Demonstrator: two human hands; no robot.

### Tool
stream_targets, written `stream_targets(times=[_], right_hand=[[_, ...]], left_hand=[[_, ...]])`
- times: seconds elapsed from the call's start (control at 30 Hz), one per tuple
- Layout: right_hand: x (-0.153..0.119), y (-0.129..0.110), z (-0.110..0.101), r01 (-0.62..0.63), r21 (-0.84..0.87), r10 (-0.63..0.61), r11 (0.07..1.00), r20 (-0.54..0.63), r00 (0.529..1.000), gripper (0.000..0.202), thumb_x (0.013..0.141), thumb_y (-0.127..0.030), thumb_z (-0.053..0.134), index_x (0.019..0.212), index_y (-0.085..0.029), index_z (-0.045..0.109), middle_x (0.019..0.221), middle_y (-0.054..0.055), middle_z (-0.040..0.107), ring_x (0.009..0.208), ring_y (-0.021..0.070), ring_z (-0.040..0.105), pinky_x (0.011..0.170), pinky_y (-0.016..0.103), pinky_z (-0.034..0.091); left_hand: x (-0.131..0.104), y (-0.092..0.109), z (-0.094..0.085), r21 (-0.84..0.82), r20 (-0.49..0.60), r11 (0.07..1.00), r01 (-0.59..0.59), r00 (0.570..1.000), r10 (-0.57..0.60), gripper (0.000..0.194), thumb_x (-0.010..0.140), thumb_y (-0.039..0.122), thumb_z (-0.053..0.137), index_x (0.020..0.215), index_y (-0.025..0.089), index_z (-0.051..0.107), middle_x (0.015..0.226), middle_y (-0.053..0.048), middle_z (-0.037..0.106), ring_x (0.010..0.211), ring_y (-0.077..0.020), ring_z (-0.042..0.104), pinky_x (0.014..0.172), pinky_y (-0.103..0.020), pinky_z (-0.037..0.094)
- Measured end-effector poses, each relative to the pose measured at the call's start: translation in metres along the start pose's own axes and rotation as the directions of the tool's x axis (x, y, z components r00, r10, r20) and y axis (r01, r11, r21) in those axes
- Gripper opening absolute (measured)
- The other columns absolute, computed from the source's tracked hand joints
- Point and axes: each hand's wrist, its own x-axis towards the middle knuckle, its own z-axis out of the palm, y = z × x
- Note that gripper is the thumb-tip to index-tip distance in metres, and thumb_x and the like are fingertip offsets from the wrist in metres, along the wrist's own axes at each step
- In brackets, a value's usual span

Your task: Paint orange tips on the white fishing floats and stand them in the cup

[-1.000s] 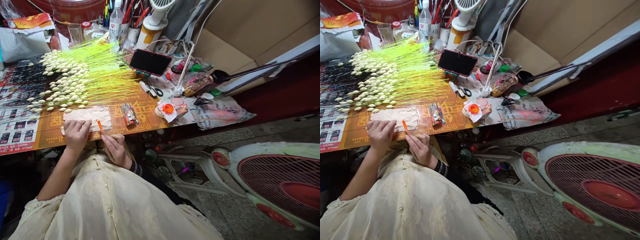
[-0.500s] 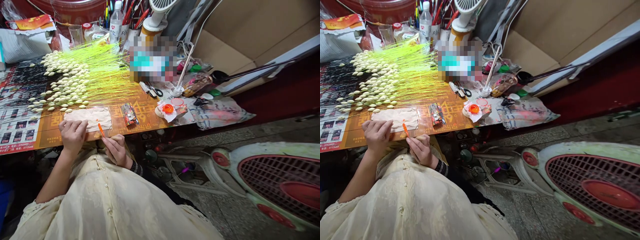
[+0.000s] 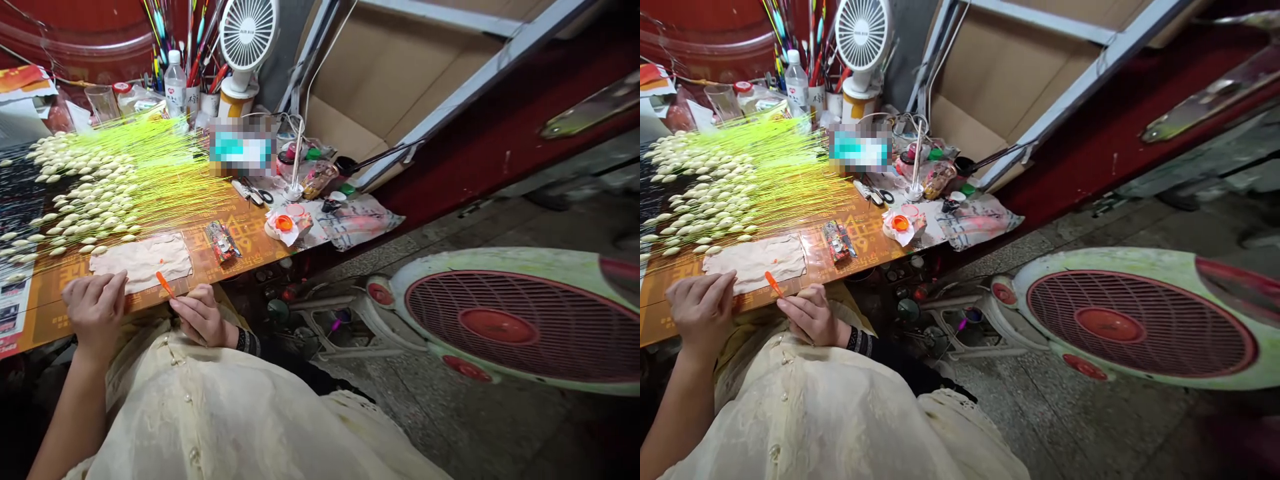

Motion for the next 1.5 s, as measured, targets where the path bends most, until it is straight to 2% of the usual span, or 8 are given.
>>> stream_targets(times=[0.27, 0.53, 0.7, 0.83, 1.0, 1.27, 1.5], right_hand=[[-0.007, 0.004, 0.007, 0.003, 0.021, -0.003, 1.0, 0.015, 1.0, 0.042, 0.093, -0.023, 0.061, 0.135, -0.023, 0.061, 0.118, 0.007, 0.073, 0.106, 0.0198, 0.059, 0.101, 0.043, 0.046], [0.003, 0.001, 0.0, 0.041, 0.086, -0.028, 0.995, -0.146, 0.989, 0.041, 0.097, -0.02, 0.054, 0.137, -0.021, 0.061, 0.116, 0.007, 0.073, 0.104, 0.0198, 0.058, 0.1, 0.043, 0.047], [0.009, -0.001, -0.004, 0.06, 0.121, -0.036, 0.991, -0.19, 0.981, 0.045, 0.096, -0.019, 0.053, 0.141, -0.019, 0.057, 0.116, 0.007, 0.073, 0.105, 0.0203, 0.058, 0.1, 0.043, 0.047], [0.006, -0.001, -0.003, 0.054, 0.114, -0.033, 0.992, -0.182, 0.983, 0.046, 0.096, -0.018, 0.051, 0.142, -0.018, 0.055, 0.115, 0.008, 0.073, 0.105, 0.0206, 0.058, 0.1, 0.043, 0.048], [0.001, 0.0, -0.002, 0.025, 0.076, -0.017, 0.997, -0.107, 0.994, 0.043, 0.096, -0.019, 0.05, 0.139, -0.02, 0.058, 0.115, 0.008, 0.073, 0.105, 0.021, 0.059, 0.102, 0.045, 0.047], [0.006, -0.003, -0.009, 0.035, 0.132, -0.015, 0.991, -0.15, 0.989, 0.047, 0.096, -0.016, 0.05, 0.143, -0.02, 0.054, 0.114, 0.007, 0.073, 0.104, 0.0203, 0.059, 0.099, 0.044, 0.049], [0.008, -0.005, -0.014, 0.025, 0.162, -0.003, 0.986, -0.129, 0.992, 0.054, 0.096, -0.015, 0.05, 0.149, -0.022, 0.047, 0.115, 0.008, 0.073, 0.104, 0.0213, 0.059, 0.098, 0.045, 0.049]], left_hand=[[-0.002, 0.0, 0.001, -0.024, -0.006, 0.999, 0.038, 0.999, -0.038, 0.03, 0.091, 0.019, 0.07, 0.119, 0.029, 0.072, 0.1, -0.008, 0.076, 0.093, -0.0252, 0.064, 0.089, -0.044, 0.041], [-0.003, 0.0, 0.002, -0.012, -0.012, 1.0, 0.019, 1.0, -0.019, 0.03, 0.091, 0.021, 0.07, 0.12, 0.028, 0.072, 0.1, -0.007, 0.076, 0.094, -0.0246, 0.062, 0.091, -0.042, 0.04], [-0.003, 0.0, 0.003, -0.025, -0.018, 0.999, 0.026, 1.0, -0.026, 0.031, 0.092, 0.023, 0.069, 0.123, 0.029, 0.071, 0.099, -0.007, 0.075, 0.094, -0.0243, 0.061, 0.091, -0.042, 0.039], [-0.001, 0.001, 0.002, -0.026, -0.021, 1.0, 0.019, 1.0, -0.019, 0.031, 0.091, 0.021, 0.07, 0.121, 0.028, 0.072, 0.098, -0.007, 0.076, 0.094, -0.0244, 0.061, 0.09, -0.042, 0.039], [-0.001, 0.001, 0.002, -0.021, -0.03, 1.0, 0.011, 0.999, -0.012, 0.03, 0.089, 0.018, 0.072, 0.118, 0.026, 0.073, 0.097, -0.008, 0.076, 0.092, -0.0246, 0.061, 0.089, -0.042, 0.039], [-0.003, 0.001, 0.003, -0.038, -0.027, 0.999, 0.015, 1.0, -0.016, 0.033, 0.091, 0.022, 0.069, 0.123, 0.028, 0.071, 0.097, -0.006, 0.075, 0.092, -0.0232, 0.06, 0.09, -0.042, 0.038], [-0.004, 0.003, 0.003, -0.054, -0.011, 0.998, 0.035, 0.999, -0.036, 0.03, 0.092, 0.022, 0.068, 0.121, 0.028, 0.072, 0.098, -0.006, 0.075, 0.094, -0.0229, 0.061, 0.092, -0.041, 0.038]])
